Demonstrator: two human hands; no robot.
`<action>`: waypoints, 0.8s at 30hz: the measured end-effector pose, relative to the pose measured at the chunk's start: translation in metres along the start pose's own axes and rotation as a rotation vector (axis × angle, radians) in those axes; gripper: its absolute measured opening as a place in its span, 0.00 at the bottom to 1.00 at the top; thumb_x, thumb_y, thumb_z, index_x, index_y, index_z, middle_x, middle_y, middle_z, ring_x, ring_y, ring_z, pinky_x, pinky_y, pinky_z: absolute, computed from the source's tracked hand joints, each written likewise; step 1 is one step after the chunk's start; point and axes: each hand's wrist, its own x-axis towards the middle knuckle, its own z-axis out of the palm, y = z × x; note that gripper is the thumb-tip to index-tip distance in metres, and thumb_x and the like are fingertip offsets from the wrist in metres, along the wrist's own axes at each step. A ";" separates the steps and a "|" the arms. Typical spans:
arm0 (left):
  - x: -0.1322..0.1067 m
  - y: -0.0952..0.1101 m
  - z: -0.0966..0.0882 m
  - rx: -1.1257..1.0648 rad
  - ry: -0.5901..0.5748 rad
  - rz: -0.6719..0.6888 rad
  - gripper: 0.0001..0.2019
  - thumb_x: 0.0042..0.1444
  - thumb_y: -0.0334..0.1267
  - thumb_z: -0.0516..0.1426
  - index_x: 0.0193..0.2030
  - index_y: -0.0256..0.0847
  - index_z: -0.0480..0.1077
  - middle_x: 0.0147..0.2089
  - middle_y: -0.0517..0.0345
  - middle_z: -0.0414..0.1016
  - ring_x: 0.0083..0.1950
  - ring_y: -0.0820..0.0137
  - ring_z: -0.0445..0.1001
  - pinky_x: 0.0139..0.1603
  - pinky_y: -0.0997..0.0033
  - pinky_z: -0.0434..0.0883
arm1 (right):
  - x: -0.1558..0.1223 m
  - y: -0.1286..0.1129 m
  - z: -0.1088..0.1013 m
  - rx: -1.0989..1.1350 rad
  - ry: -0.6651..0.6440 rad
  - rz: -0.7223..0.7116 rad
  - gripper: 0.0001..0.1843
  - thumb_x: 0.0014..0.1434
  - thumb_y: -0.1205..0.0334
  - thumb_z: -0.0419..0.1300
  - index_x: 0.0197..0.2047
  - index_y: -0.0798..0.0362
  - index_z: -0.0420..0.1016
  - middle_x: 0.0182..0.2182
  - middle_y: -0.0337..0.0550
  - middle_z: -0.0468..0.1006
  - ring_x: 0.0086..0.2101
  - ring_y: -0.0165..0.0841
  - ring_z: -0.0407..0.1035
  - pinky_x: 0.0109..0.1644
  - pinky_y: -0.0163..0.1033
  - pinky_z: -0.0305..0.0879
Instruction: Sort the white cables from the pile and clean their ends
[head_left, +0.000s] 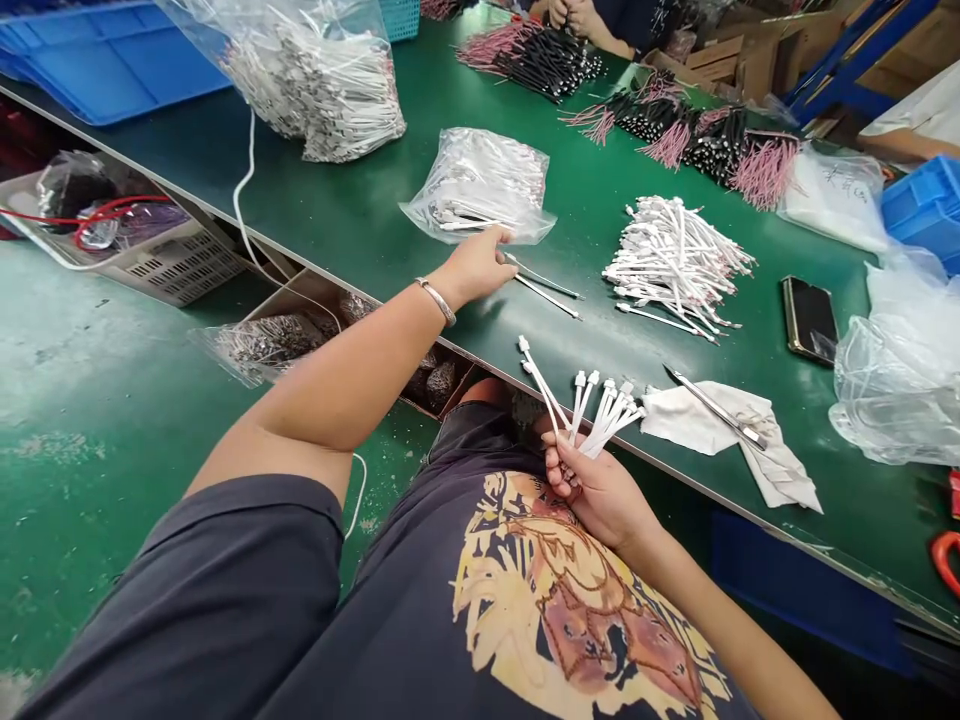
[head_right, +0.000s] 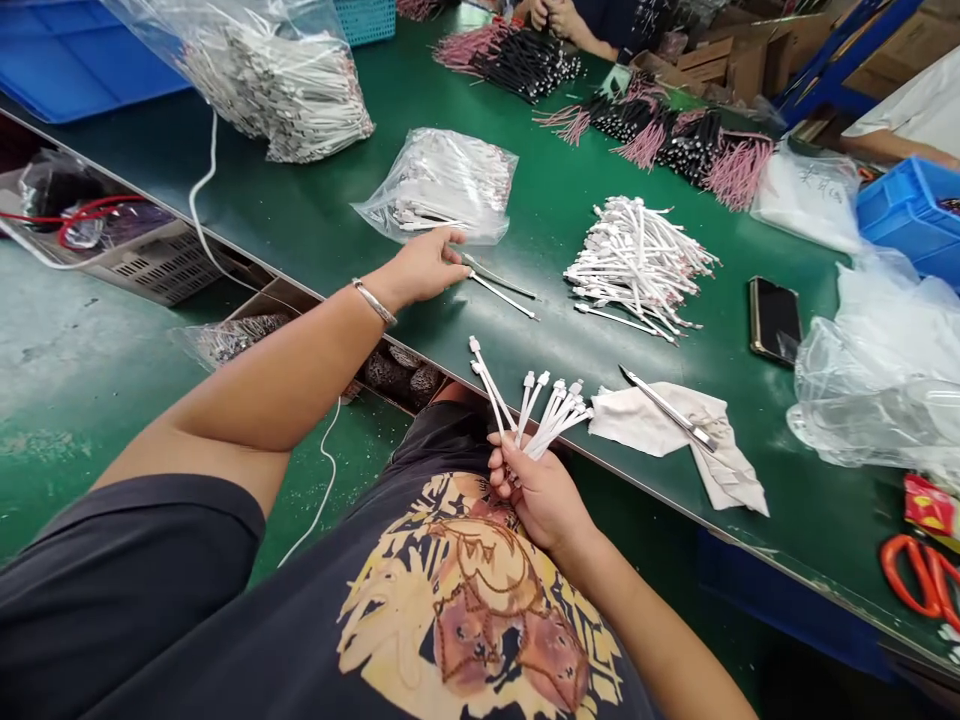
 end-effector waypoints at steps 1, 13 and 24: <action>-0.006 -0.002 -0.003 -0.018 0.044 0.027 0.27 0.45 0.31 0.60 0.55 0.31 0.65 0.40 0.52 0.72 0.34 0.70 0.69 0.39 0.70 0.65 | 0.001 0.000 0.002 0.001 0.000 0.003 0.14 0.54 0.57 0.64 0.40 0.57 0.74 0.25 0.37 0.69 0.22 0.21 0.62 0.21 0.26 0.55; -0.136 -0.006 -0.021 -0.460 -0.593 -0.110 0.20 0.57 0.50 0.52 0.32 0.34 0.74 0.30 0.53 0.76 0.32 0.70 0.73 0.34 0.72 0.68 | 0.014 0.009 0.019 -0.095 -0.021 0.018 0.17 0.53 0.53 0.64 0.42 0.56 0.74 0.27 0.37 0.71 0.23 0.22 0.65 0.23 0.26 0.58; -0.168 0.017 0.081 -1.050 -0.621 -0.412 0.17 0.56 0.50 0.54 0.32 0.36 0.66 0.14 0.66 0.60 0.13 0.78 0.60 0.13 0.80 0.57 | 0.032 0.012 0.008 -0.120 -0.153 0.093 0.20 0.44 0.49 0.68 0.29 0.60 0.74 0.25 0.41 0.75 0.23 0.24 0.69 0.27 0.30 0.65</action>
